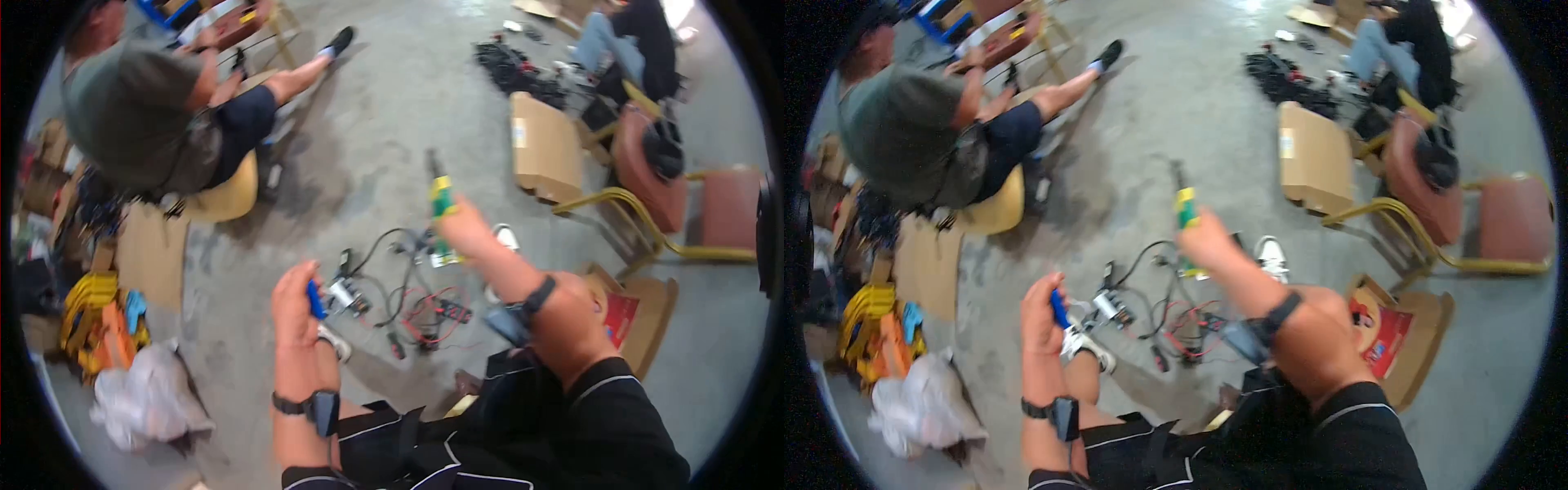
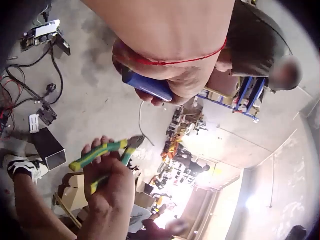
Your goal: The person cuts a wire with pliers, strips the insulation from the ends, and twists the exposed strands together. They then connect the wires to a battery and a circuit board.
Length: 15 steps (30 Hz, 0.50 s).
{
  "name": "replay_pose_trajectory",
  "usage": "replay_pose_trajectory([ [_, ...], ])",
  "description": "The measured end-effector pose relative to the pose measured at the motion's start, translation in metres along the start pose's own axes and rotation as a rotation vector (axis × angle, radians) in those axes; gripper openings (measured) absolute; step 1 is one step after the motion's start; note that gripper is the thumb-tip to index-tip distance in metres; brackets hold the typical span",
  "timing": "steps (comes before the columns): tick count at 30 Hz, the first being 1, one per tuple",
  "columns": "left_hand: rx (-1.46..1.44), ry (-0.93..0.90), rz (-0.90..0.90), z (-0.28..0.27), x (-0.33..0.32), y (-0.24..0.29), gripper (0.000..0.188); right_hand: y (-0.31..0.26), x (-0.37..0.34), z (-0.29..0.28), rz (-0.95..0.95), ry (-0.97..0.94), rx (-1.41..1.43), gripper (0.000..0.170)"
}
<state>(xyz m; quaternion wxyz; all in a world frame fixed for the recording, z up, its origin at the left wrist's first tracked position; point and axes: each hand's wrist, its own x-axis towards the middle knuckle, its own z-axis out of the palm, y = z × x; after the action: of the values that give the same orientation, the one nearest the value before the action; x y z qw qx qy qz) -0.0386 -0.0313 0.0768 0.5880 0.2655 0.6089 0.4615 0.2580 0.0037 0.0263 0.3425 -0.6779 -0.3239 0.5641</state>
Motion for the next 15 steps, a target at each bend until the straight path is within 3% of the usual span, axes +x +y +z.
replay_pose_trajectory([
  [3,-0.051,-0.060,0.011,0.007,0.003,-0.001,0.017,-0.010,-0.014,-0.003,-0.127,-0.035,0.214,0.049],
  [7,-0.013,-0.157,-0.012,0.021,0.004,-0.004,0.018,-0.024,-0.019,0.004,0.030,-0.260,0.202,0.051],
  [10,0.012,-0.183,-0.025,0.027,0.004,-0.006,0.018,-0.023,-0.025,0.019,0.053,-0.383,0.145,0.053],
  [12,-0.002,-0.192,-0.013,0.026,0.009,-0.010,0.019,-0.020,-0.030,0.027,-0.121,-0.473,0.053,0.045],
  [15,-0.030,-0.216,-0.032,0.024,0.009,-0.010,0.019,-0.023,-0.034,0.028,-0.128,-0.576,-0.073,0.055],
])
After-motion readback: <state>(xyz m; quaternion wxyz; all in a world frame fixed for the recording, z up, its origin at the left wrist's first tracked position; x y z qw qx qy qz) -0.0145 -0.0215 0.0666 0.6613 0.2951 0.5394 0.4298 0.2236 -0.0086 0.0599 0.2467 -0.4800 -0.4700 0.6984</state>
